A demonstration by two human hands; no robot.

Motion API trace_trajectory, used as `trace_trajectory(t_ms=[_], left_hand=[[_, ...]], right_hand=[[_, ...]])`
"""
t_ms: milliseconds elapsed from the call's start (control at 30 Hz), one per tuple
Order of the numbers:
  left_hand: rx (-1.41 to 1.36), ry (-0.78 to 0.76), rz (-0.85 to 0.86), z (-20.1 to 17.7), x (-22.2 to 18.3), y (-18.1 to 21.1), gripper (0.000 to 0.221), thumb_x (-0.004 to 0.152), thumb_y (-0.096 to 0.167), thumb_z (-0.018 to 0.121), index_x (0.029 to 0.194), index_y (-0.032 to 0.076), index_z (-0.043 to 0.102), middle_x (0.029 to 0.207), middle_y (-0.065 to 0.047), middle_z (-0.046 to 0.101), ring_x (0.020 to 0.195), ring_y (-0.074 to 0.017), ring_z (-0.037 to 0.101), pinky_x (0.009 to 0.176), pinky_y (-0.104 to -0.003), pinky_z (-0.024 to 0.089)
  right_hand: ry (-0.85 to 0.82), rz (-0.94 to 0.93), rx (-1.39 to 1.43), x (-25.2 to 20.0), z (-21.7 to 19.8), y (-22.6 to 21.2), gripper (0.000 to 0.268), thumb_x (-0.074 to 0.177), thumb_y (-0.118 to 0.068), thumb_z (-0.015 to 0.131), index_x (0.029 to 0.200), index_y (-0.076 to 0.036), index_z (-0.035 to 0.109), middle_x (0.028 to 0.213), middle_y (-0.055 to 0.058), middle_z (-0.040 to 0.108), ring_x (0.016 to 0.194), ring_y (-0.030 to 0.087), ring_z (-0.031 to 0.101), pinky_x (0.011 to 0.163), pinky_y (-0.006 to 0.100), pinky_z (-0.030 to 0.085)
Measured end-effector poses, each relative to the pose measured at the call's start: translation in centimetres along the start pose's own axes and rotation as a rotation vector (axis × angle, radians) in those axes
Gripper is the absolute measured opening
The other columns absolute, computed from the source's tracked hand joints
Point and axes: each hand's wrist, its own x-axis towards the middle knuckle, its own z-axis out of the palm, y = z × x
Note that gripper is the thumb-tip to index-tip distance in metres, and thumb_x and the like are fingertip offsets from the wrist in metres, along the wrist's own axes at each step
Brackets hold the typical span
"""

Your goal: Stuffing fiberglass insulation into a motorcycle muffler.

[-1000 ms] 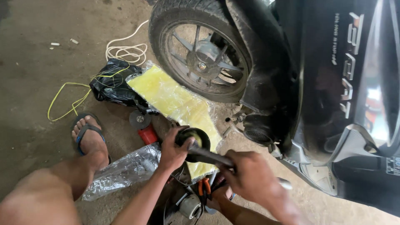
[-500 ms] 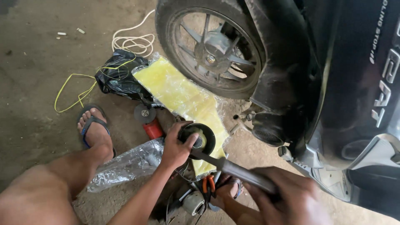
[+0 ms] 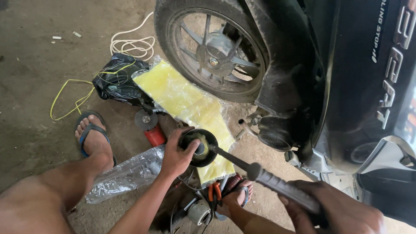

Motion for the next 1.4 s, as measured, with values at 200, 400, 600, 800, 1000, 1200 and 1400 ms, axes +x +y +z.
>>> trace_trajectory(t_ms=[200,400,600,800,1000,1200,1400], left_hand=[[-0.054,-0.028,0.016,-0.1,-0.2,0.2,0.044,0.089,0.018,0.072,0.128,0.002,0.059,0.118,-0.015,0.062,0.105,-0.0273,0.07,0.091,-0.038,0.066],[0.047,0.027,0.051,-0.1,-0.3,0.1,0.043,0.087,0.018,0.073,0.126,0.004,0.062,0.117,-0.013,0.066,0.103,-0.0243,0.068,0.092,-0.037,0.057],[0.065,-0.04,-0.003,0.3,-0.3,0.0,0.045,0.09,0.027,0.072,0.128,0.008,0.06,0.116,-0.013,0.065,0.105,-0.0263,0.07,0.088,-0.041,0.064],[0.173,-0.089,0.175,1.5,-1.0,0.5,0.036,0.086,0.016,0.072,0.119,0.004,0.064,0.107,-0.013,0.069,0.094,-0.0257,0.069,0.084,-0.039,0.059],[0.321,-0.058,0.289,1.9,-0.8,-2.1,0.038,0.09,0.037,0.075,0.12,0.014,0.072,0.109,-0.011,0.072,0.099,-0.0387,0.07,0.087,-0.052,0.053],[0.292,-0.109,0.345,1.5,-1.4,-0.2,0.029,0.087,0.028,0.078,0.113,0.014,0.075,0.099,-0.011,0.073,0.095,-0.0382,0.072,0.086,-0.051,0.056],[0.348,-0.094,0.293,-0.4,-2.1,-0.6,0.034,0.087,0.03,0.08,0.111,0.008,0.073,0.097,-0.02,0.07,0.098,-0.0435,0.069,0.089,-0.051,0.054]], right_hand=[[0.066,0.09,0.035,1.9,-0.1,-2.8,0.015,0.069,-0.017,0.086,0.08,-0.009,0.079,0.057,0.006,0.079,0.031,0.015,0.068,0.036,0.027,0.052],[0.005,-0.093,0.176,4.2,3.1,-2.0,0.011,0.077,-0.017,0.08,0.077,-0.007,0.074,0.051,0.005,0.071,0.031,0.018,0.051,0.034,0.034,0.042],[-0.084,-0.102,0.153,5.5,6.7,-1.2,0.012,0.086,-0.016,0.074,0.078,-0.007,0.072,0.052,0.004,0.073,0.027,0.012,0.053,0.028,0.028,0.041],[-0.142,-0.114,0.086,6.1,9.8,-1.8,0.022,0.091,-0.022,0.069,0.077,-0.007,0.065,0.05,0.007,0.065,0.031,0.019,0.053,0.033,0.037,0.043],[-0.227,0.085,0.111,6.5,11.9,0.1,0.026,0.084,-0.038,0.074,0.082,-0.013,0.066,0.061,0.011,0.069,0.07,0.04,0.074,0.06,0.052,0.058],[-0.213,0.076,0.086,7.0,13.3,0.1,0.028,0.086,-0.041,0.07,0.084,-0.013,0.067,0.068,0.008,0.074,0.076,0.038,0.076,0.066,0.052,0.061],[-0.268,0.034,0.161,5.3,9.1,-1.5,0.023,0.085,-0.036,0.071,0.088,-0.013,0.069,0.076,0.013,0.075,0.08,0.041,0.075,0.067,0.055,0.061]])
